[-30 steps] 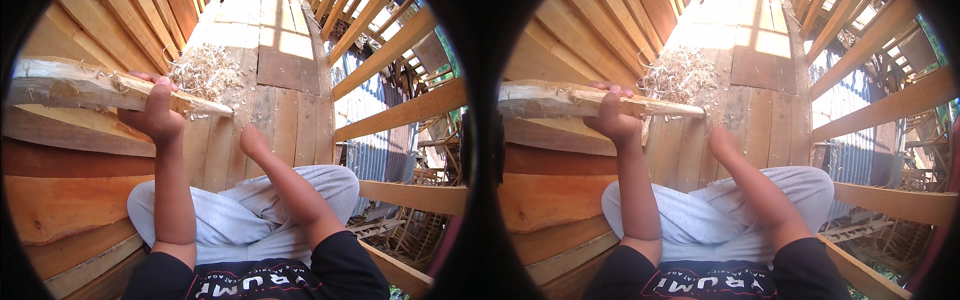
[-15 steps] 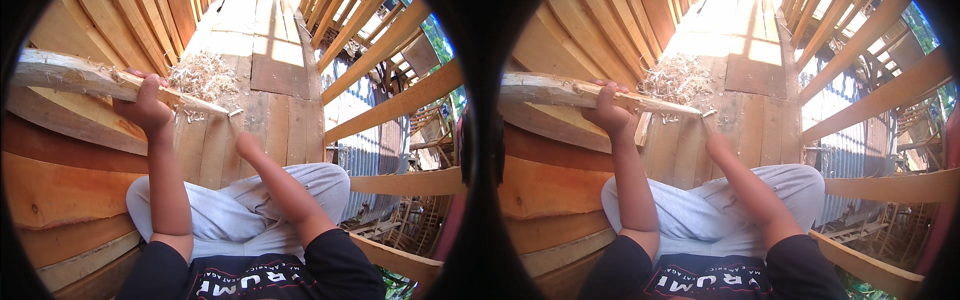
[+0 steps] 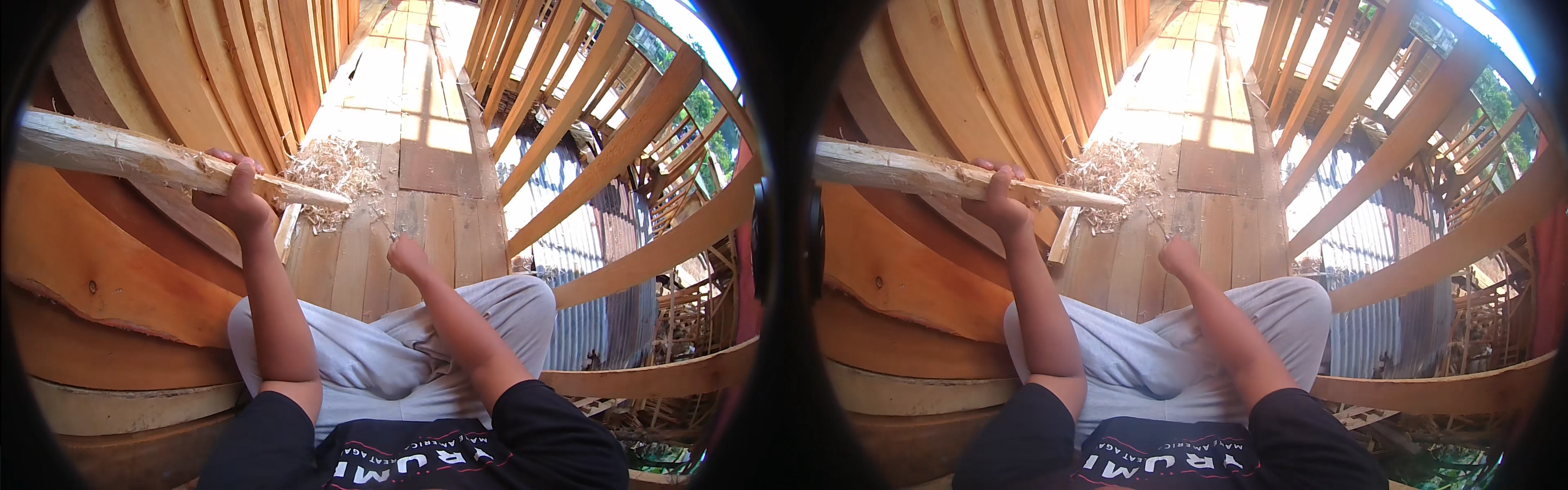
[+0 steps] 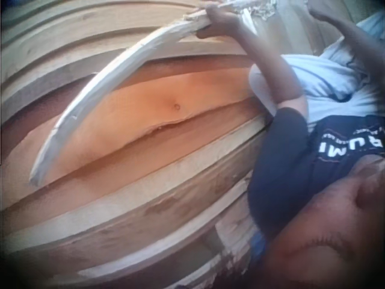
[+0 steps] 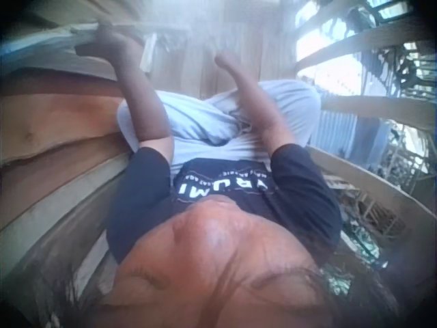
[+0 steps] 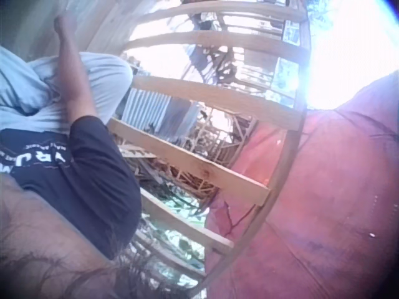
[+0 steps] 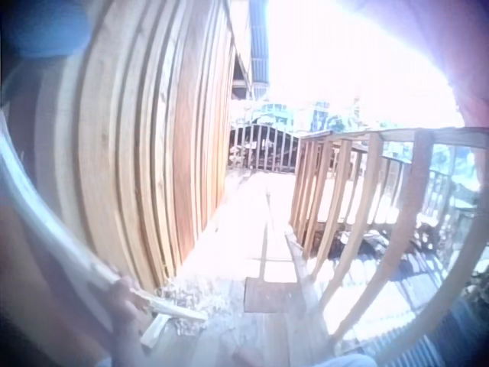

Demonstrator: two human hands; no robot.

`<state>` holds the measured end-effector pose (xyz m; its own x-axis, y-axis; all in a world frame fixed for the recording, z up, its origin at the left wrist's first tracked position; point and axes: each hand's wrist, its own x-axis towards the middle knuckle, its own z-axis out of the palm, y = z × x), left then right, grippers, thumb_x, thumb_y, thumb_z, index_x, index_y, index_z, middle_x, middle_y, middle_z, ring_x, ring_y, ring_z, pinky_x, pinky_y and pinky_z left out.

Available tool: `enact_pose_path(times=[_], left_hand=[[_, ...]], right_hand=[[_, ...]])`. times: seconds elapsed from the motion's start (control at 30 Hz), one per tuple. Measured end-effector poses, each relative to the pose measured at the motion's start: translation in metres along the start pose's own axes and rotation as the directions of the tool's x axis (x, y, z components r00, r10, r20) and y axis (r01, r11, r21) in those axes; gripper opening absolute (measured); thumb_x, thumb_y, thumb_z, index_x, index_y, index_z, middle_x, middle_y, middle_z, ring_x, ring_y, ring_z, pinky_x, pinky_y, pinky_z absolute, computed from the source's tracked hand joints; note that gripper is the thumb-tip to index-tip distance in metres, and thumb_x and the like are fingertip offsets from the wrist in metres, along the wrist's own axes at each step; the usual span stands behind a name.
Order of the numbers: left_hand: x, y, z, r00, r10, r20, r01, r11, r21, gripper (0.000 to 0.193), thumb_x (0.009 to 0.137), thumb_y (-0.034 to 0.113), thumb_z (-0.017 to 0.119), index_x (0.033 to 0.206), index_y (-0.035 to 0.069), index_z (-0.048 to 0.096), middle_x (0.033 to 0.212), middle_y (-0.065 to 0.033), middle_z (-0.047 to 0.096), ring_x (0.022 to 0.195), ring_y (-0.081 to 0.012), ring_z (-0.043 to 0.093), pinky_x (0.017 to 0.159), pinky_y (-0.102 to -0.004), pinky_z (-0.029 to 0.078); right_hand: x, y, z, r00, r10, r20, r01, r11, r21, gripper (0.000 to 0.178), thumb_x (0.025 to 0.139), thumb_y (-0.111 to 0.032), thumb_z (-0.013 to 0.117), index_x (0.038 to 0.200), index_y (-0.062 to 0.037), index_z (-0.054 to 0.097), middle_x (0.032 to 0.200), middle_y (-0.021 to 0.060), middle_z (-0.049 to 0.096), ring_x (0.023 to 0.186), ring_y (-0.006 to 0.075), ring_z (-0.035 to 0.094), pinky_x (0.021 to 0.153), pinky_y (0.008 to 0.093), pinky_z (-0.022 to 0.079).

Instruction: The person sits cross-legged on a wooden floor and uses a knife to carve a long piece of wood. They repeatedly shave off thin strips of wood, rotating the piece to work on different sides.

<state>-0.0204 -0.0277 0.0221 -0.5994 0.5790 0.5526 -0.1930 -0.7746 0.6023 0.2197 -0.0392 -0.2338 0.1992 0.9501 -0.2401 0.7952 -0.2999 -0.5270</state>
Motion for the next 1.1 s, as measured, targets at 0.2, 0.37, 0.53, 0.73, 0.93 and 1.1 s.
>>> enact_pose_path(times=[0.2, 0.37, 0.53, 0.73, 0.93, 1.1], left_hand=[[0.007, -0.004, -0.022, 0.998, -0.062, 0.024, 0.063, 0.998, -0.030, 0.018, 0.069, -0.007, 0.057, 0.085, 0.001, 0.053, 0.067, -0.0060, 0.055, 0.058, -0.0156, 0.056, 0.060, -0.0308, 0.050], [0.007, -0.003, -0.018, 0.998, -0.065, 0.008, 0.065, 0.998, -0.004, 0.022, 0.068, -0.008, 0.056, 0.086, 0.002, 0.050, 0.067, -0.0055, 0.049, 0.056, -0.0156, 0.052, 0.054, -0.0305, 0.046], [0.008, -0.012, -0.027, 0.994, -0.096, 0.059, 0.093, 0.994, 0.051, 0.021, 0.068, -0.006, 0.057, 0.087, 0.002, 0.051, 0.068, -0.0055, 0.051, 0.056, -0.0160, 0.052, 0.056, -0.0299, 0.047], [0.012, -0.031, -0.033, 0.990, -0.075, 0.117, 0.060, 0.990, 0.129, 0.021, 0.069, -0.005, 0.057, 0.087, 0.003, 0.052, 0.068, -0.0063, 0.054, 0.057, -0.0156, 0.054, 0.058, -0.0293, 0.047], [0.006, -0.045, -0.032, 0.982, -0.123, 0.147, 0.092, 0.976, 0.199, 0.022, 0.069, -0.007, 0.057, 0.089, 0.003, 0.054, 0.069, -0.0058, 0.055, 0.057, -0.0143, 0.055, 0.057, -0.0282, 0.047], [0.009, -0.040, -0.028, 0.986, -0.113, 0.125, 0.087, 0.977, 0.196, 0.021, 0.068, -0.007, 0.057, 0.087, 0.002, 0.054, 0.067, -0.0053, 0.055, 0.057, -0.0138, 0.054, 0.056, -0.0271, 0.046]], right_hand=[[-0.026, -0.008, -0.014, 0.991, 0.100, -0.084, -0.097, 0.994, 0.043, 0.032, 0.078, -0.015, 0.057, 0.103, 0.0049, 0.059, 0.100, 0.0280, 0.064, 0.097, 0.0418, 0.062, 0.085, 0.0469, 0.050], [-0.021, 0.003, -0.005, 0.974, 0.189, -0.124, -0.185, 0.982, 0.045, 0.033, 0.073, -0.018, 0.061, 0.099, 0.0029, 0.062, 0.097, 0.0256, 0.066, 0.097, 0.0400, 0.063, 0.084, 0.0453, 0.050], [-0.024, -0.011, -0.007, 0.956, 0.274, -0.102, -0.263, 0.959, 0.105, 0.040, 0.067, -0.020, 0.065, 0.099, 0.0041, 0.063, 0.099, 0.0244, 0.067, 0.098, 0.0385, 0.064, 0.084, 0.0440, 0.051], [-0.012, -0.006, 0.004, 0.966, 0.242, -0.095, -0.225, 0.961, 0.162, 0.026, 0.068, -0.017, 0.064, 0.085, 0.0034, 0.062, 0.081, 0.0215, 0.066, 0.080, 0.0336, 0.066, 0.072, 0.0412, 0.051], [0.014, -0.007, 0.028, 0.968, 0.162, -0.190, -0.097, 0.945, 0.314, 0.022, 0.076, -0.014, 0.068, 0.089, 0.0021, 0.060, 0.081, 0.0108, 0.064, 0.069, 0.0205, 0.062, 0.062, 0.0353, 0.049], [0.023, -0.016, 0.022, 0.977, -0.081, -0.199, 0.171, 0.857, 0.487, 0.025, 0.080, -0.019, 0.071, 0.093, 0.0009, 0.061, 0.084, 0.0115, 0.065, 0.075, 0.0212, 0.063, 0.065, 0.0337, 0.049]])
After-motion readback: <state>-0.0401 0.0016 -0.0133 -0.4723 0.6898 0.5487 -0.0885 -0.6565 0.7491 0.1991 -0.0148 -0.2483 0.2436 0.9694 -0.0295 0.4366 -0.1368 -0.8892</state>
